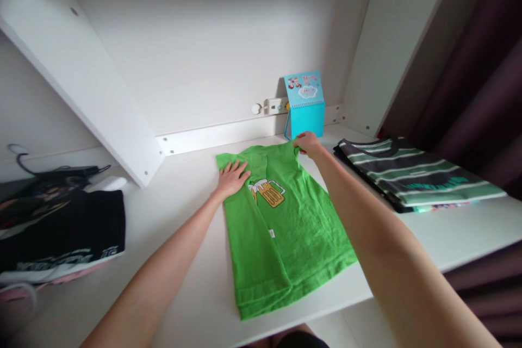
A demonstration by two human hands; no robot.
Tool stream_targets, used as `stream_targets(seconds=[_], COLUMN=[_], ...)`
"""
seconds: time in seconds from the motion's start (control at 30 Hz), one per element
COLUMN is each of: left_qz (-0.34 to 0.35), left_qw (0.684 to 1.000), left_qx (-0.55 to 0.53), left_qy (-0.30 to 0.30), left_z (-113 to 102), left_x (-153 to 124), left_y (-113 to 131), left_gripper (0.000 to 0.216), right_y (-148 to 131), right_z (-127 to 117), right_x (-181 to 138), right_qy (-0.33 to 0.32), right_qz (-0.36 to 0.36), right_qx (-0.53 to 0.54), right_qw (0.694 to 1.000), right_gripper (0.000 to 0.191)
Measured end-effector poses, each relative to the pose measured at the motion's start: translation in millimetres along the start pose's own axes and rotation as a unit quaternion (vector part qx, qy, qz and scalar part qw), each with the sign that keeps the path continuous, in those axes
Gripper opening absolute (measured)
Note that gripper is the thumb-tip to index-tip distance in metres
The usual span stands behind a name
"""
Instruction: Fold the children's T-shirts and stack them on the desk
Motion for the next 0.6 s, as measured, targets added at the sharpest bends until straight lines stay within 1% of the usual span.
stream_targets(seconds=[0.03, 0.1, 0.17, 0.23, 0.27, 0.3, 0.33, 0.37, 0.4, 0.43, 0.47, 0.53, 0.6], left_qz=[-0.006, -0.035, -0.078, -0.116, -0.130, -0.139, -0.145, -0.150, -0.153, -0.154, -0.150, -0.122, -0.086], left_qw=[0.999, 0.991, 0.969, 0.945, 0.938, 0.933, 0.930, 0.928, 0.927, 0.927, 0.929, 0.938, 0.948], left_qx=[-0.025, -0.094, -0.172, -0.226, -0.238, -0.242, -0.242, -0.240, -0.238, -0.237, -0.235, -0.220, -0.206], left_qy=[0.024, 0.092, 0.159, 0.204, 0.218, 0.228, 0.237, 0.243, 0.246, 0.246, 0.245, 0.237, 0.225], left_z=[0, -2, -3, -5, -5, -6, -7, -8, -8, -9, -9, -9, -8], left_x=[1, 2, 2, 2, 1, 0, -1, -1, -2, -3, -3, -2, 0], left_y=[-1, -5, -10, -15, -16, -18, -19, -19, -19, -18, -18, -16, -15], left_gripper=[0.053, 0.048, 0.046, 0.045, 0.044, 0.045, 0.045, 0.046, 0.048, 0.049, 0.051, 0.050, 0.041], right_y=[-9, -26, -37, -40, -39, -35, -29, -21, -11, 0, 14, 44, 77], right_z=[5, 21, 45, 68, 76, 79, 76, 68, 54, 36, 15, -27, -57], right_x=[-7, -28, -56, -86, -101, -113, -124, -131, -136, -139, -140, -143, -151], right_qy=[0.001, -0.004, -0.035, -0.089, -0.124, -0.158, -0.186, -0.203, -0.207, -0.196, -0.175, -0.138, -0.141], right_qz=[-0.043, -0.144, -0.239, -0.312, -0.346, -0.378, -0.401, -0.418, -0.428, -0.426, -0.411, -0.370, -0.326], right_qx=[-0.015, -0.053, -0.093, -0.135, -0.163, -0.192, -0.221, -0.249, -0.276, -0.300, -0.318, -0.351, -0.373], right_qw=[0.999, 0.988, 0.966, 0.936, 0.915, 0.892, 0.869, 0.850, 0.836, 0.831, 0.836, 0.849, 0.857], right_gripper=[0.031, 0.028, 0.036, 0.046, 0.050, 0.052, 0.052, 0.049, 0.044, 0.039, 0.037, 0.038, 0.038])
Point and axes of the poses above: each hand's wrist, its own x-axis towards the middle knuckle, its own z-axis out of the palm, y = z × x, the point moved 1 cm from there along x, towards the middle knuckle, and after that the axes turned 12 degrees about z, right-handed, at the moved point
